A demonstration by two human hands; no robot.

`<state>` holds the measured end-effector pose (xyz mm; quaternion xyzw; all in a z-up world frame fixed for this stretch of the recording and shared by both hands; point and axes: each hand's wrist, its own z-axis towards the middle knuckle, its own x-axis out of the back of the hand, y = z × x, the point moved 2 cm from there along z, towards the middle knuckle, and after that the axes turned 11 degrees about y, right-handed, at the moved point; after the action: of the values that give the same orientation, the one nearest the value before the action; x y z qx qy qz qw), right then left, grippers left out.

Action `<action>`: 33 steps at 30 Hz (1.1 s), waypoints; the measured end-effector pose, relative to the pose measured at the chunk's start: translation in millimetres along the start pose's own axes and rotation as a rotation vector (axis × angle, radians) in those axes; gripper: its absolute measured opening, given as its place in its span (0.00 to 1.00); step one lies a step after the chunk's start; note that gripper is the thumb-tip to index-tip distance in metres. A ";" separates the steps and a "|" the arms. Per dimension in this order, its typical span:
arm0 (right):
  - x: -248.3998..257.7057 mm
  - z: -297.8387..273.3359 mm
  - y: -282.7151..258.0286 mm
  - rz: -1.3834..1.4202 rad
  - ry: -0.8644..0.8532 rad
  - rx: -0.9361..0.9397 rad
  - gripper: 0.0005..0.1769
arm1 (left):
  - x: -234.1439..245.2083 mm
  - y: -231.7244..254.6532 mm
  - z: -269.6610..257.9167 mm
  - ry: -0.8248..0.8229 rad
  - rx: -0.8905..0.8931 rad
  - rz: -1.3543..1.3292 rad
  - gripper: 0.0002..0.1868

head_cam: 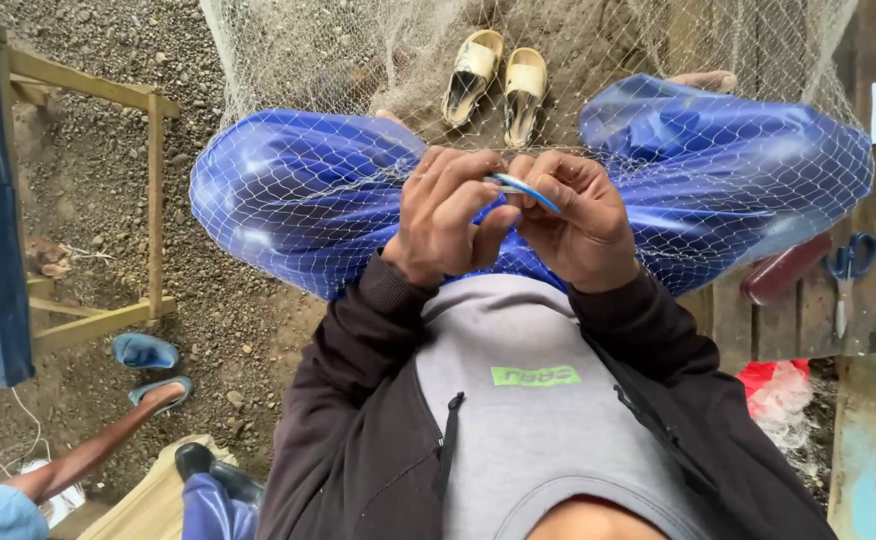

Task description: Repairing a fishing net by weaving and knotting the mesh using a netting needle.

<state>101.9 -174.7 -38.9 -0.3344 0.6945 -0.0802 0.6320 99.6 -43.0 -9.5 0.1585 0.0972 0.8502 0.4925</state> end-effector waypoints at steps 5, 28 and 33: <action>2.0 4.9 -8.2 -0.103 0.012 0.059 0.09 | -5.4 10.0 18.4 -0.020 0.043 0.060 0.11; -8.3 1.3 -32.2 -0.185 0.076 0.083 0.06 | 59.6 46.5 91.6 -0.561 0.519 -1.306 0.17; -11.0 -2.2 -31.3 -0.127 0.053 0.054 0.07 | 47.3 53.4 96.8 -0.728 -0.071 0.147 0.03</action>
<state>111.0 -193.0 -12.8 -0.3583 0.6861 -0.1474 0.6158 69.9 -27.5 106.0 0.4399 -0.1255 0.7742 0.4375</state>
